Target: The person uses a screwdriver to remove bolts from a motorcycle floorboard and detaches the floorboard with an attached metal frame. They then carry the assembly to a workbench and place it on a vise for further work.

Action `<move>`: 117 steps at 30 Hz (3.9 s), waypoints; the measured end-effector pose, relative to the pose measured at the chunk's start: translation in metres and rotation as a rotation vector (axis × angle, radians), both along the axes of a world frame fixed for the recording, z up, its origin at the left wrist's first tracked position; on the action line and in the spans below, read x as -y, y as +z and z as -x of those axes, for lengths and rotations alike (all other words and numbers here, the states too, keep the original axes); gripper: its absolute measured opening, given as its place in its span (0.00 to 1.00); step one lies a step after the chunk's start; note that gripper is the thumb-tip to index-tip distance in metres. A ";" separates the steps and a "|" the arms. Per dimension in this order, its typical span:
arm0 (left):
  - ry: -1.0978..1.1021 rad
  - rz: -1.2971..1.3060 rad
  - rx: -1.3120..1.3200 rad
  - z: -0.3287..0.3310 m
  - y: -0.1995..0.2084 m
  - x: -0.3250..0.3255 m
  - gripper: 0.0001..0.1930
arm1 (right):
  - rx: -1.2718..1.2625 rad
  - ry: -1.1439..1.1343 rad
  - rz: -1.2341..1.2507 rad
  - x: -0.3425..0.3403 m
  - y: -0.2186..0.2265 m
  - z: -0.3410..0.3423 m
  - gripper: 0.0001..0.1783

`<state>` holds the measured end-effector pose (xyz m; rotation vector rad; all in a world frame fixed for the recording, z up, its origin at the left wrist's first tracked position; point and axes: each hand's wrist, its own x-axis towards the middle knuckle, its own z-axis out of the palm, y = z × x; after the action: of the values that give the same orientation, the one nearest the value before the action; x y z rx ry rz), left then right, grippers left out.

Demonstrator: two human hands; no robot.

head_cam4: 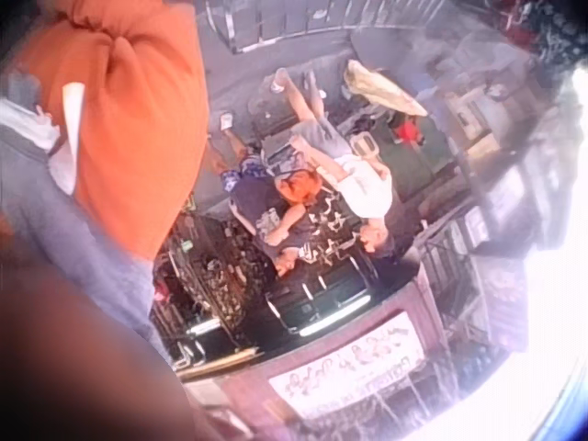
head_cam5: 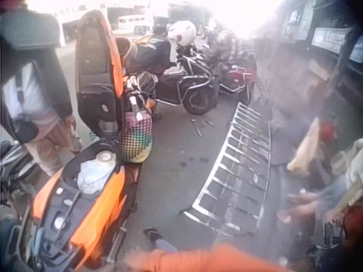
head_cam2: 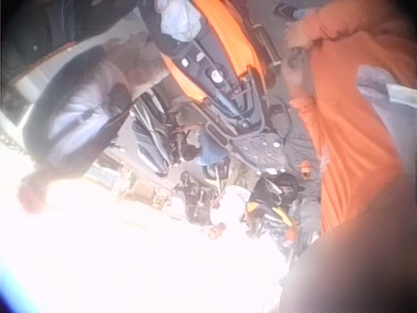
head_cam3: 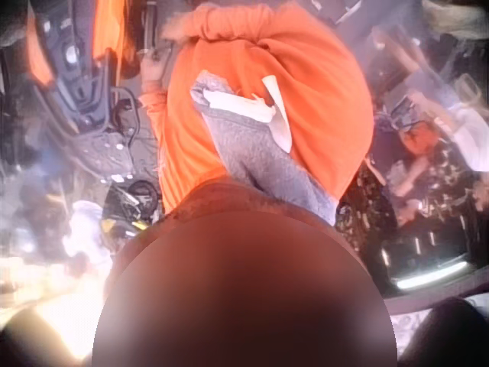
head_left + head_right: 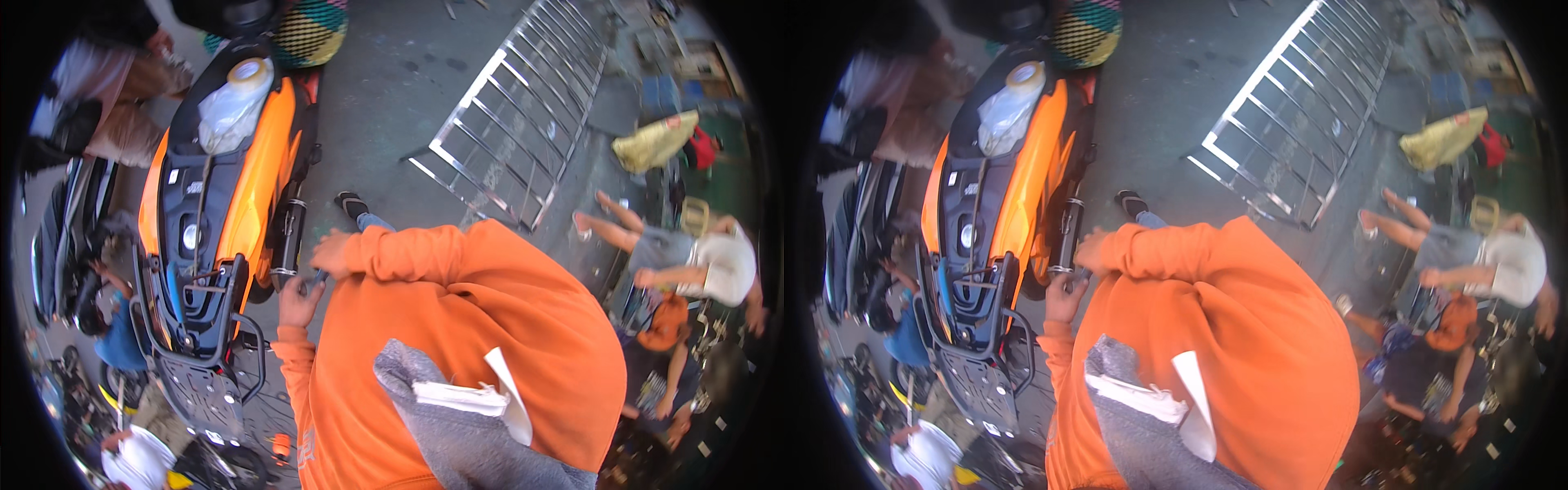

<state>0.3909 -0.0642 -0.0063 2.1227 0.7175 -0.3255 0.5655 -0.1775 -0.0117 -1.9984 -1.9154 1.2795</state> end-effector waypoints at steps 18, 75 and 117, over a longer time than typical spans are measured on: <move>0.000 0.311 -0.286 0.190 -0.237 0.013 0.12 | -0.375 -1.862 0.175 0.368 -0.127 0.066 0.26; -0.072 -0.569 -0.056 0.036 0.112 -0.179 0.20 | -0.683 -0.921 -0.631 -0.156 0.129 -0.026 0.13; 0.093 -0.322 0.334 0.001 0.114 -0.155 0.10 | -0.456 -0.204 -0.720 -0.181 0.198 -0.025 0.34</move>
<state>0.3902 0.0909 0.1076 2.3560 0.7026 0.2070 0.5905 0.0033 0.1858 -1.3504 -1.5808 0.7443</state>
